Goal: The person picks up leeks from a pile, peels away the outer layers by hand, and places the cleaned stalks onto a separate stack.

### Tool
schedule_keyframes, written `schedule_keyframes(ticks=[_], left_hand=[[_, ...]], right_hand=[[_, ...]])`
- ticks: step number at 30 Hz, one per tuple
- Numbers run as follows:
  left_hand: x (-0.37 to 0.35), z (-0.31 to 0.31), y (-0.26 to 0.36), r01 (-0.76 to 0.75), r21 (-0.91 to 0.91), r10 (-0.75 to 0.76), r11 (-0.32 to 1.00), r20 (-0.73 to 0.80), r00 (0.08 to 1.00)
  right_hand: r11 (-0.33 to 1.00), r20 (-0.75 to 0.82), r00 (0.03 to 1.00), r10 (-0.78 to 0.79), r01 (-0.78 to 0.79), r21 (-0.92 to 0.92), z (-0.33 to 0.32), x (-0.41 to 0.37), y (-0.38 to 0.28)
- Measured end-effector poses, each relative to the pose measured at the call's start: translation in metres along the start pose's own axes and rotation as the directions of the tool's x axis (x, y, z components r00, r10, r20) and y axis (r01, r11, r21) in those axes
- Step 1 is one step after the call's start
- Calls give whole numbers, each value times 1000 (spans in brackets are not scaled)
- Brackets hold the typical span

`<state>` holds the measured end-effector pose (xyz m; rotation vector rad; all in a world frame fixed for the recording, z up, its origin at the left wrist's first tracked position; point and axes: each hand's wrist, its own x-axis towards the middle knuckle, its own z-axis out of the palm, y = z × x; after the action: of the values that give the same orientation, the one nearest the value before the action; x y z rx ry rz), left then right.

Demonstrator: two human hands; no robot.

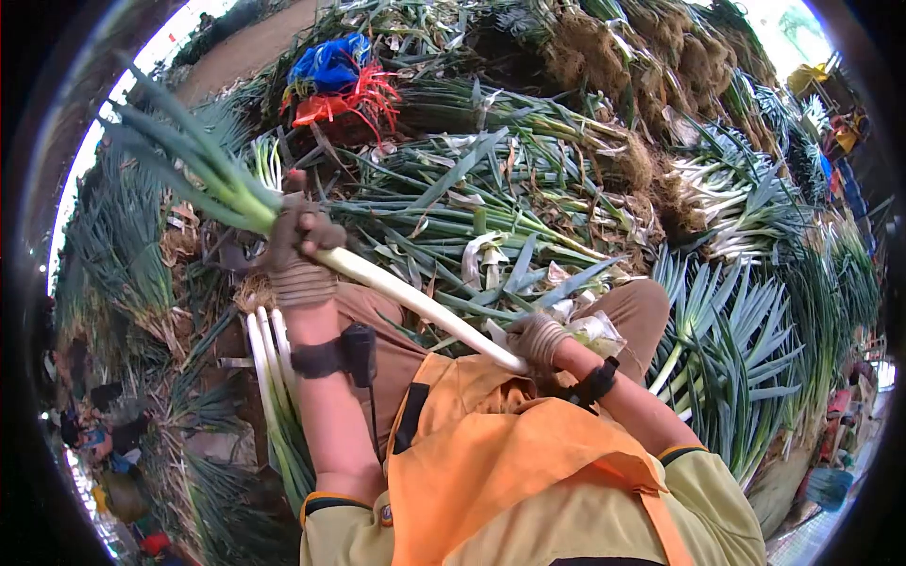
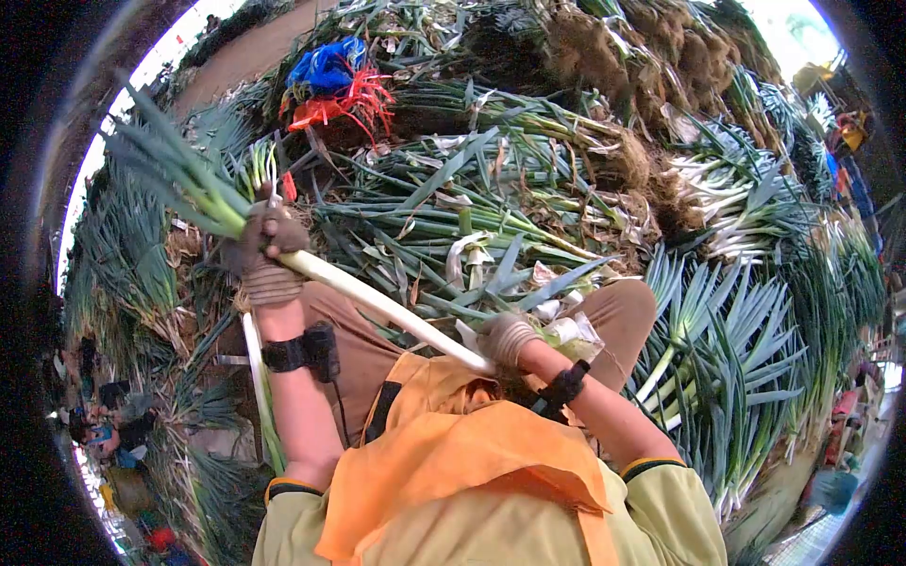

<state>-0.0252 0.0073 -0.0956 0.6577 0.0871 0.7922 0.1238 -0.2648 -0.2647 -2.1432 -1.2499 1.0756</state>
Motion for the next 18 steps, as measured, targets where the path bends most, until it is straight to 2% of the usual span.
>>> schedule_keyframes(ticks=[1, 2, 3, 4, 5, 6, 7, 9, 10, 13, 14, 15, 16, 17, 18], left_hand=[[2, 1, 9, 0, -6, 0, 1000, 28, 1000], [4, 5, 19, 0, -11, 1, 1000, 56, 998], [5, 10, 26, -50, -29, 52, 998, 45, 998], [9, 9, 38, -97, 67, 93, 993, 65, 994], [13, 4, 42, -119, 109, 116, 987, 27, 993], [16, 0, 46, -142, 152, 145, 978, -13, 989], [16, -2, 53, -145, 154, 148, 977, -7, 989], [16, -5, 66, -165, 193, 188, 967, -108, 976], [18, -3, 78, -155, 199, 198, 968, -218, 956], [16, 6, 93, -175, 188, 224, 966, -285, 932], [18, 1, 95, -148, 237, 231, 960, -378, 896], [22, -5, 94, -114, 281, 238, 953, -463, 854], [23, -15, 89, -117, 289, 245, 950, -461, 853], [24, -30, 84, -118, 279, 247, 953, -493, 835], [24, -45, 81, -122, 273, 253, 954, -523, 814]], right_hand=[[995, -36, 999, -9, 6, -97, 3, 6, 18], [958, -1, 991, 130, -126, -258, -14, 5, 8], [938, -51, 988, 147, -156, -309, -24, 5, 8], [915, -103, 982, 160, -187, -357, -33, 3, 14], [915, -142, 982, 124, -169, -368, -11, 24, 72], [915, -150, 982, 118, -166, -369, -16, 28, 70], [864, -160, 971, 176, -230, -448, -24, 32, 63], [763, -131, 933, 334, -349, -544, -44, 25, 40], [762, -141, 933, 330, -352, -543, -46, 28, 45], [834, -208, 840, 501, -533, -143, -46, 44, 73], [983, -239, 969, 57, -96, -155, -60, 17, 57], [995, -290, 954, -82, 95, 33, -67, 7, 40], [933, -364, 908, -207, 295, 206, -73, 0, 22], [834, -229, 964, -138, 238, 497, -85, -15, -2], [666, -66, 991, -115, 126, 736, -92, -25, -23]])
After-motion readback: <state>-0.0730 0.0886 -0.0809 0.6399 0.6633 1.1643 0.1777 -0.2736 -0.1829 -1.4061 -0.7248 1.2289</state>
